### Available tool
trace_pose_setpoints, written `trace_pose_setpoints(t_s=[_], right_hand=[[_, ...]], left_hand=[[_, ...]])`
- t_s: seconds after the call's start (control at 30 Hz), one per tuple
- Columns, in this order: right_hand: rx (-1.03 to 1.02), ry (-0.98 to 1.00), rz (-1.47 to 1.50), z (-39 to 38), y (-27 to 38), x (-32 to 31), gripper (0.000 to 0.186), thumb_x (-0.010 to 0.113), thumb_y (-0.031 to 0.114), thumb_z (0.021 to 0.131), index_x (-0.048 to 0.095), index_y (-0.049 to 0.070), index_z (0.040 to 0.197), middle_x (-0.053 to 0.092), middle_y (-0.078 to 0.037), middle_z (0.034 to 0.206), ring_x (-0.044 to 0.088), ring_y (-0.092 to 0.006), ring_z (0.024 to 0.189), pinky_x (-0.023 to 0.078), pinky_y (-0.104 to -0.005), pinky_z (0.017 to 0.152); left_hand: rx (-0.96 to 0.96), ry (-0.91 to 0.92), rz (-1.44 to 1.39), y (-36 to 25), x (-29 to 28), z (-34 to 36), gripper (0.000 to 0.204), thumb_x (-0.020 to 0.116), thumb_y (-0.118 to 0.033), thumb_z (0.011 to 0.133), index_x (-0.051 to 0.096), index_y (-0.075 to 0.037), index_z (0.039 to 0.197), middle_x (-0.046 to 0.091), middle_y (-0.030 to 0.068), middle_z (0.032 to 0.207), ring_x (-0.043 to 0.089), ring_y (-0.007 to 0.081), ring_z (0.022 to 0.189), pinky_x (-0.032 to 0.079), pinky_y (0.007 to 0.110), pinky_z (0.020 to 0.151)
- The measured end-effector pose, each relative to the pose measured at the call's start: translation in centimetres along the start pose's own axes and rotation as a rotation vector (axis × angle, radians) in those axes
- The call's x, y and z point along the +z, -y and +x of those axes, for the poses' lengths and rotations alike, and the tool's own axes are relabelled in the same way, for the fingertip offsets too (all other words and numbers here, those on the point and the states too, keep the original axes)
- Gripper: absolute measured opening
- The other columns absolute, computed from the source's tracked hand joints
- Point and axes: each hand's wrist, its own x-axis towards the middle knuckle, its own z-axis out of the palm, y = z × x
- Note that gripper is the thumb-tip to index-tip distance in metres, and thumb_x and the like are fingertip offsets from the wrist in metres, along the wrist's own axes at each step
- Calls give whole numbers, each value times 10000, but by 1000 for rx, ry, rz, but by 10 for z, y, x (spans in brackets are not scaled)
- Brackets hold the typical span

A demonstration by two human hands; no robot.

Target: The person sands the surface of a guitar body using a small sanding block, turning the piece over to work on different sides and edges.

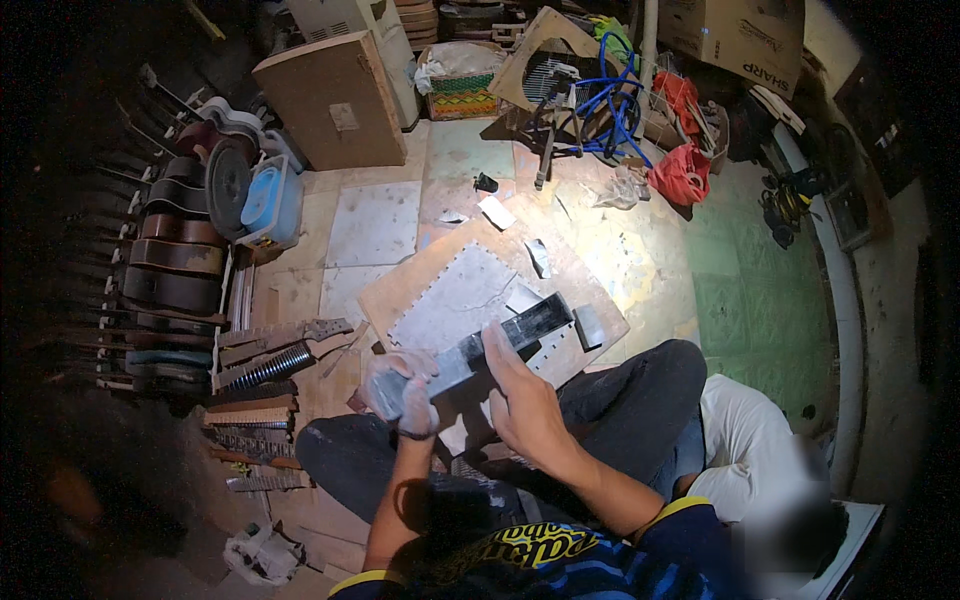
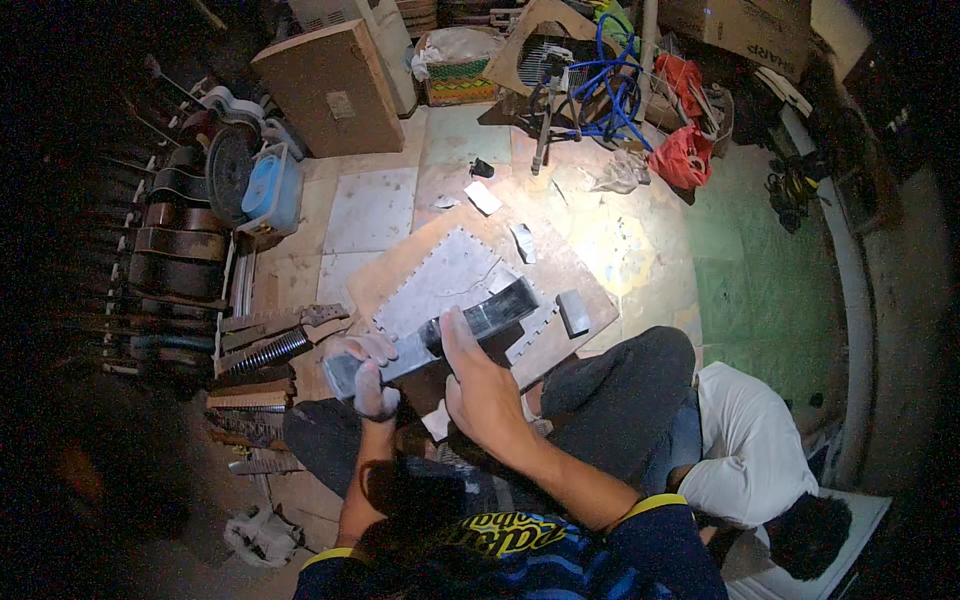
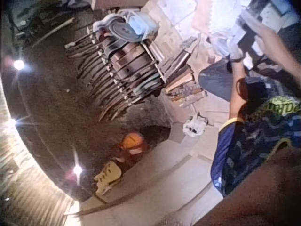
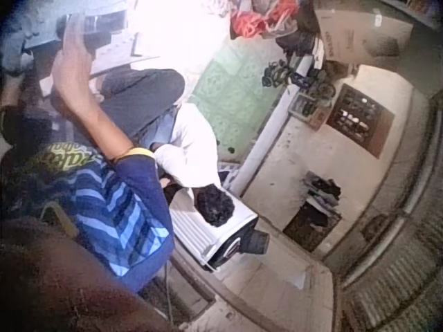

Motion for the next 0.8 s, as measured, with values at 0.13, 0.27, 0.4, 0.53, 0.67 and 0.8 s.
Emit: trace_pose_setpoints(t_s=[0.13,0.27,0.4,0.53,0.67,0.8], right_hand=[[36,11,-101,24,-11,-23,686,489,-70,823,423,44,1496,481,-244,1469,576,-432,1211,516,-458,992],[-28,159,-330,-10,4,-23,715,526,-44,800,432,90,1496,430,-152,1547,693,-419,882,590,-479,749],[-132,52,-373,18,-7,-35,727,501,-54,807,432,117,1510,389,-115,1588,723,-338,763,596,-469,683],[-91,141,-408,-4,-7,-41,707,507,-38,814,423,102,1502,421,-134,1559,713,-380,857,595,-464,717],[-27,19,-337,12,-15,-40,752,476,-82,814,439,186,1516,410,-151,1565,671,-353,1107,592,-411,796],[-46,94,-353,-1,-12,-48,710,477,-37,851,440,203,1518,421,-131,1567,702,-374,1016,590,-447,803]], left_hand=[[64,18,155,-10,32,2,211,559,-93,857,423,-67,1015,525,74,834,552,207,791,477,417,879],[89,41,228,-13,52,5,194,571,-84,847,436,-66,984,540,75,820,558,204,767,484,399,848],[78,38,262,-14,60,9,178,584,-74,837,449,-66,953,555,77,807,564,200,743,491,380,817],[61,41,275,-17,60,11,164,596,-64,828,463,-66,922,570,78,793,571,197,719,498,362,787],[61,21,295,-16,65,12,152,609,-54,818,476,-66,892,585,80,779,577,194,695,505,344,756],[38,65,289,-17,69,11,143,621,-44,808,490,-66,861,600,81,765,584,190,671,513,326,726]])
